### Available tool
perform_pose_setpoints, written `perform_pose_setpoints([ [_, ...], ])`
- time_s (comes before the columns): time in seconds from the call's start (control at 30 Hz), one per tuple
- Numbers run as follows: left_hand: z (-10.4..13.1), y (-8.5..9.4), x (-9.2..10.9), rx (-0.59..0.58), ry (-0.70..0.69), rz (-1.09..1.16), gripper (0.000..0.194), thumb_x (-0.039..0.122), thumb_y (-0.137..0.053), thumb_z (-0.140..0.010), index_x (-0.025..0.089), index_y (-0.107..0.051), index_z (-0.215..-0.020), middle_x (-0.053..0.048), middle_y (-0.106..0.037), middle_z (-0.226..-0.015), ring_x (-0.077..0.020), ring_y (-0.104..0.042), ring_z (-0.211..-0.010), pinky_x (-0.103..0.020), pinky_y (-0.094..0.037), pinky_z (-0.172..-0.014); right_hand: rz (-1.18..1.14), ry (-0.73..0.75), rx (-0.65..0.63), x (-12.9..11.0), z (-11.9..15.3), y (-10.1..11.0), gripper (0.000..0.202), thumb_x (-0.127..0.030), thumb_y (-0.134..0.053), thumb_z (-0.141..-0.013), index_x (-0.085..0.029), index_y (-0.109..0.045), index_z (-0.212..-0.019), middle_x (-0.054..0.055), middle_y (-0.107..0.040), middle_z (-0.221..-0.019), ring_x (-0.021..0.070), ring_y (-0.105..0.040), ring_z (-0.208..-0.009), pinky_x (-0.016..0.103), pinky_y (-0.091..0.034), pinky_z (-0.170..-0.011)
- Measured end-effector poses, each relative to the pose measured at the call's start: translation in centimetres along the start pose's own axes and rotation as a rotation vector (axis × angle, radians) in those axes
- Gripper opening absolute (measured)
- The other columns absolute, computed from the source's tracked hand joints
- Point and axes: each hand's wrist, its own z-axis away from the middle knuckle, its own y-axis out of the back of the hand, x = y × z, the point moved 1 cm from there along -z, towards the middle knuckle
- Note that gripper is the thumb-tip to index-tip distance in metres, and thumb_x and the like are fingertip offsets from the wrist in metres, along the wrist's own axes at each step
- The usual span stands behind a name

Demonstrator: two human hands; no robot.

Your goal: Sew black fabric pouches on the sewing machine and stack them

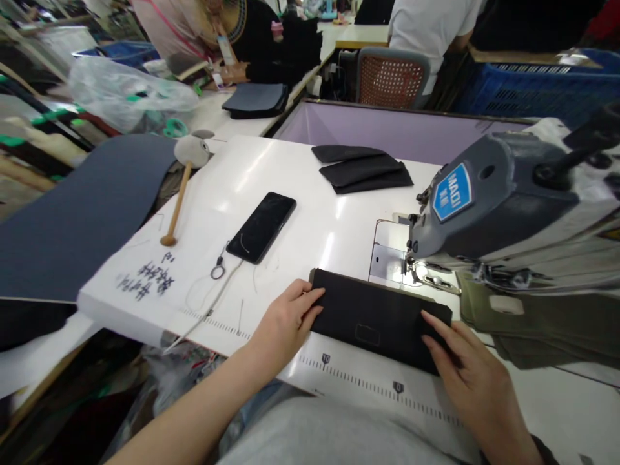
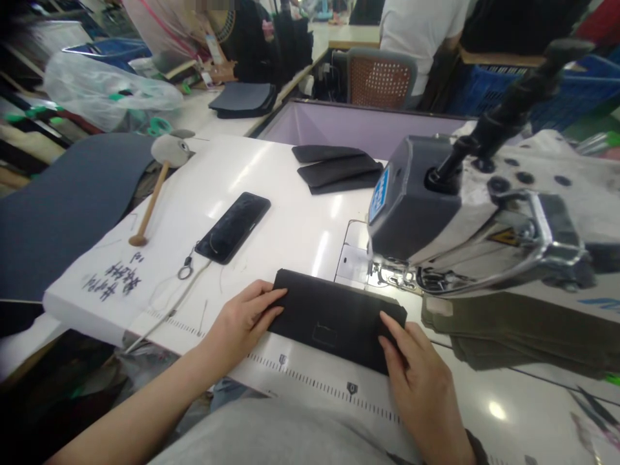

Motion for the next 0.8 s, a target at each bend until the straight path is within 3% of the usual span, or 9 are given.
perform_pose_setpoints([
  [0.33,0.0,0.1,0.2,-0.062,0.1,-0.003,0.025,0.009,-0.048,-0.081,0.012,-0.056,-0.105,-0.007,-0.052,-0.092,-0.0151,-0.056,-0.081,-0.028,-0.052,-0.072,0.034,-0.053,-0.077,0.0,-0.4,-0.2,0.035,-0.036,-0.035,-0.088,-0.019,-0.055,-0.111,0.005,-0.057,-0.088,0.0159,-0.059,-0.072,0.026,-0.047,-0.059],
  [0.8,-0.4,0.3,0.4,-0.123,0.184,-0.004,0.026,0.011,-0.05,-0.081,0.013,-0.056,-0.106,-0.005,-0.052,-0.092,-0.0144,-0.057,-0.078,-0.029,-0.052,-0.073,0.094,0.012,-0.107,1.2,0.0,-0.7,0.039,-0.043,-0.037,-0.085,-0.024,-0.053,-0.114,0.003,-0.058,-0.085,0.0168,-0.061,-0.066,0.025,-0.047,-0.05],
])
